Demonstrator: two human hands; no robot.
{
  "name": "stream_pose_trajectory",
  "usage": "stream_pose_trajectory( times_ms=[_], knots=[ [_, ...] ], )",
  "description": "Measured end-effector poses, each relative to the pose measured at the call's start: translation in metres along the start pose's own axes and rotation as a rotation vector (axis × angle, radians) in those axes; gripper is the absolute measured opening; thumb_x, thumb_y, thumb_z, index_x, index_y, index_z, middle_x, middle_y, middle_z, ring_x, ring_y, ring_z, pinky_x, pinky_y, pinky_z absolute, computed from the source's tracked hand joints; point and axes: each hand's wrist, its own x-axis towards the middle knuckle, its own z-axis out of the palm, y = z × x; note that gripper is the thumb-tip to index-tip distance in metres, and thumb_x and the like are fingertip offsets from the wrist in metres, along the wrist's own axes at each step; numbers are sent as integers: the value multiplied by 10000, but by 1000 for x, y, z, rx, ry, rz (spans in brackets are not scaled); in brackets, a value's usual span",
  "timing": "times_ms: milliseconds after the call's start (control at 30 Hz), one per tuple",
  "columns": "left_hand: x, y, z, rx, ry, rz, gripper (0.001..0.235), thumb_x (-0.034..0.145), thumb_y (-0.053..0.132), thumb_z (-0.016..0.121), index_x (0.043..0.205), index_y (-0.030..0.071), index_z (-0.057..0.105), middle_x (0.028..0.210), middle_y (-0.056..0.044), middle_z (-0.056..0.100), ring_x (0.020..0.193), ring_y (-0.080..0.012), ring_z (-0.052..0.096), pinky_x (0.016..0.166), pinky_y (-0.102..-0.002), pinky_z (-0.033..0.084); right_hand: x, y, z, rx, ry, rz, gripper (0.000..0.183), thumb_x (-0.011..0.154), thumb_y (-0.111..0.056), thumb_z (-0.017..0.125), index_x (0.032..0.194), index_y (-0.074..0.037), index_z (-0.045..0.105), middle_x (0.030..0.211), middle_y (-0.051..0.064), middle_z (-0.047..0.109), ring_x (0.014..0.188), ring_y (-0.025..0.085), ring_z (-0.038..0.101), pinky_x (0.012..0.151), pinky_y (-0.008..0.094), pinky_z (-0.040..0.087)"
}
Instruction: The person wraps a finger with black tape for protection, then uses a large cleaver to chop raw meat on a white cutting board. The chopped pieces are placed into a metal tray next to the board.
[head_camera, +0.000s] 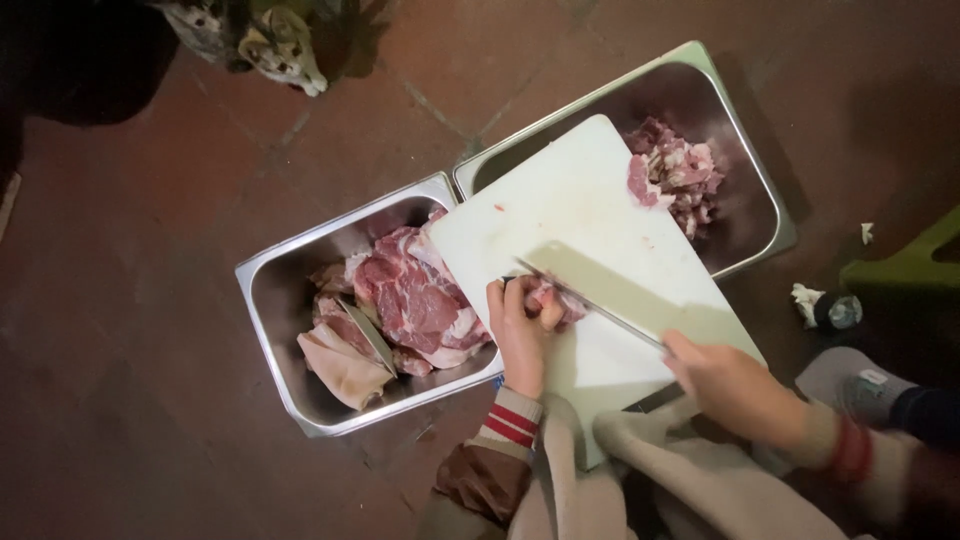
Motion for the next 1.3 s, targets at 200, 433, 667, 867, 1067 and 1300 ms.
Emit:
stream_pose_trajectory(
  times_ms=[200,433,667,867,1067,1300],
  knots=[
    [1,-1,-1,-13,-5,45,231,829,211,772,1020,126,673,904,-78,533,739,-325,636,679,-413,573,27,-15,-2,576,24,135,247,1025,-182,431,1242,-81,492,839,249,737,803,448,740,690,550,586],
    [-6,-6,1,34,37,119,243,848,229,775,1029,112,662,883,-91,539,779,-332,624,698,-431,571,50,-54,-62,427,154,76,173,1064,-182,396,1201,-118,481,856,172,731,856,371,769,745,504,611],
    [-6,-7,-4,-71,-73,121,245,805,96,689,1045,98,635,989,-80,490,855,-229,549,779,-324,461,-16,-34,-36,629,-237,426,214,1012,-384,288,953,-197,374,833,53,678,806,288,611,772,413,423],
    [-6,12,-18,-62,-103,105,221,822,144,649,1034,86,622,984,-78,513,903,-229,552,792,-345,461,46,-22,-17,473,71,174,120,1049,-244,403,1085,-146,461,740,125,666,636,387,648,575,539,460],
    [2,34,-39,-108,-230,-74,373,815,174,638,1177,91,599,1090,-87,529,987,-226,570,819,-330,488,29,54,-48,716,117,566,206,1069,-262,476,1150,-87,547,881,276,729,739,459,711,701,548,519],
    [-1,42,-64,-42,-437,-245,454,915,200,616,1366,151,610,1121,-78,449,930,-201,570,879,-315,497,6,83,-34,699,489,541,279,1083,-157,508,1310,-9,575,641,173,525,478,375,528,522,497,429]
  ],
)
